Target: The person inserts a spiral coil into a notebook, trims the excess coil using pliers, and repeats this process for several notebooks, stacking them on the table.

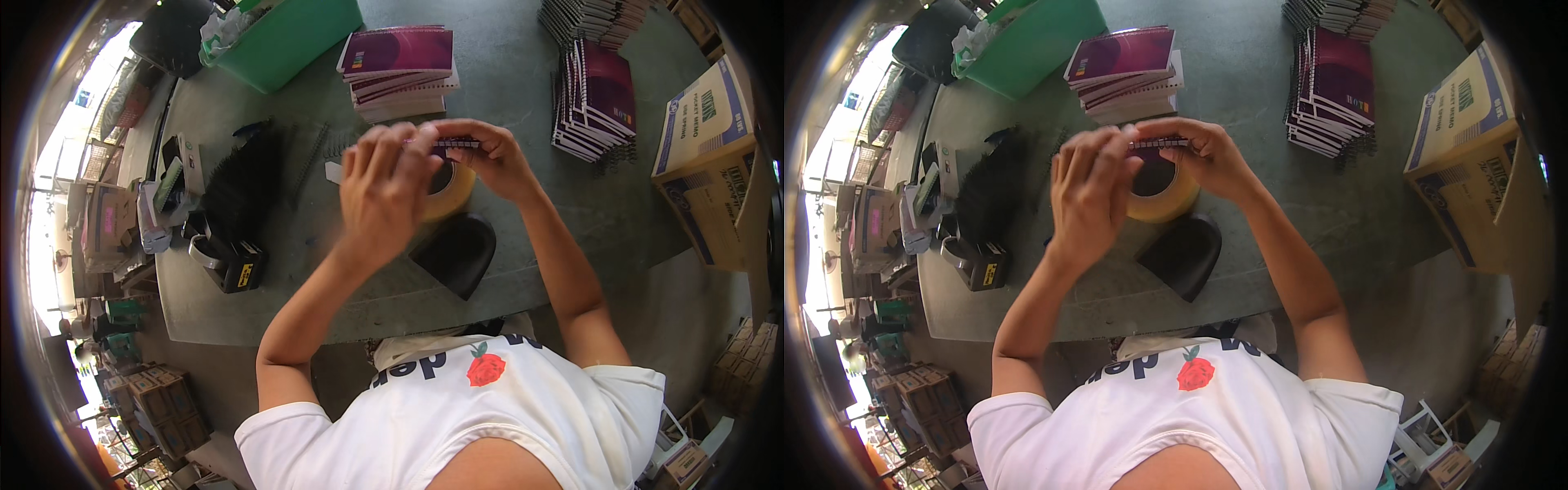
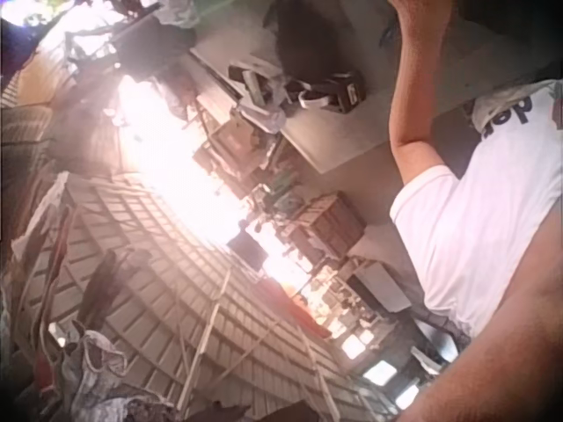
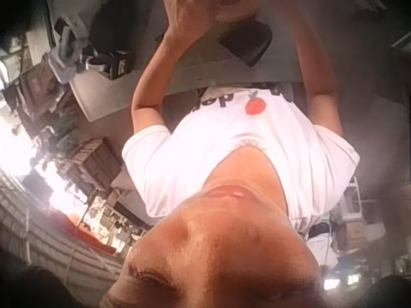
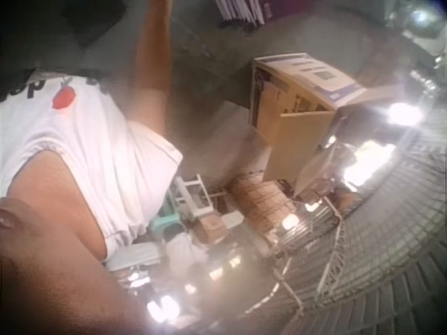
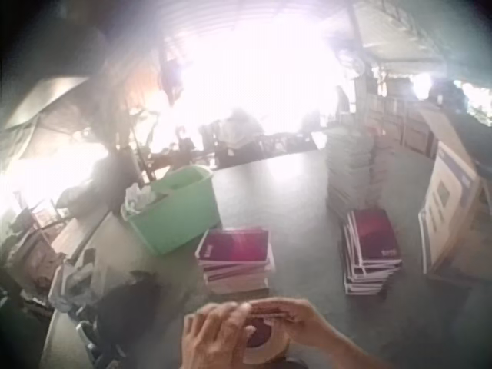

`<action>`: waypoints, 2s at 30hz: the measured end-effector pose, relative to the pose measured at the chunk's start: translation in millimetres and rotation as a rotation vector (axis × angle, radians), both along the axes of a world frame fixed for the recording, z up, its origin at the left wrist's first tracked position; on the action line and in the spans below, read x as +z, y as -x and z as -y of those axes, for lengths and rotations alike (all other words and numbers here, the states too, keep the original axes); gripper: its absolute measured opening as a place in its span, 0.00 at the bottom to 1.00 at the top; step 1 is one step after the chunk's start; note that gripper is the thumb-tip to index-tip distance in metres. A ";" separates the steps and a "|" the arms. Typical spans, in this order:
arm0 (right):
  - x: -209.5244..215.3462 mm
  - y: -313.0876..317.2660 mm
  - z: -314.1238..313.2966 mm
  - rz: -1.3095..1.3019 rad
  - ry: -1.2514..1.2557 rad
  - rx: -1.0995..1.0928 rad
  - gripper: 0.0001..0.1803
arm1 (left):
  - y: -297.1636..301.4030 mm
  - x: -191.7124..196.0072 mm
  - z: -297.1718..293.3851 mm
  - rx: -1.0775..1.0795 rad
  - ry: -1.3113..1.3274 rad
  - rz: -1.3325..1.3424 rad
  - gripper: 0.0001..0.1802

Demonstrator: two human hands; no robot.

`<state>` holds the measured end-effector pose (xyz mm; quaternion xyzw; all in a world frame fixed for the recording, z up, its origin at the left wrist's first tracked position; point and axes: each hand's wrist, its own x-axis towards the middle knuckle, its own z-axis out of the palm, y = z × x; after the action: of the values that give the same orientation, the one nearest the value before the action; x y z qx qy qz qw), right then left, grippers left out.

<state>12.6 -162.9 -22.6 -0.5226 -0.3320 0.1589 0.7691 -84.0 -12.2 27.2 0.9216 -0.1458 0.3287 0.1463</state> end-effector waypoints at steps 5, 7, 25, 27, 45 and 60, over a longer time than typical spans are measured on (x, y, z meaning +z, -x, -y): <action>-20.4 0.8 5.7 0.335 0.253 -0.240 0.11 | -11.2 8.2 -11.7 0.062 -0.113 -0.141 0.12; -12.8 5.9 8.2 0.244 0.306 -0.243 0.10 | -15.6 7.6 -10.3 0.019 -0.075 -0.176 0.11; -12.4 3.5 21.0 0.727 0.395 -0.510 0.10 | -35.9 9.4 -5.2 -0.175 0.040 -0.375 0.12; -8.8 3.8 22.1 0.763 0.402 -0.514 0.10 | -33.8 12.8 -4.4 -0.164 -0.014 -0.416 0.13; -20.9 13.1 18.1 0.200 0.252 -0.263 0.11 | -32.5 23.8 3.8 -0.119 -0.098 -0.368 0.16; -7.4 15.8 21.0 0.029 0.357 -0.234 0.10 | -51.5 13.7 -3.7 -0.422 0.134 -0.493 0.13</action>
<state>-3.2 -183.9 -30.1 -0.6877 -0.2466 0.1173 0.6727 -32.5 -8.5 40.9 0.9112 -0.2717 0.0671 0.3023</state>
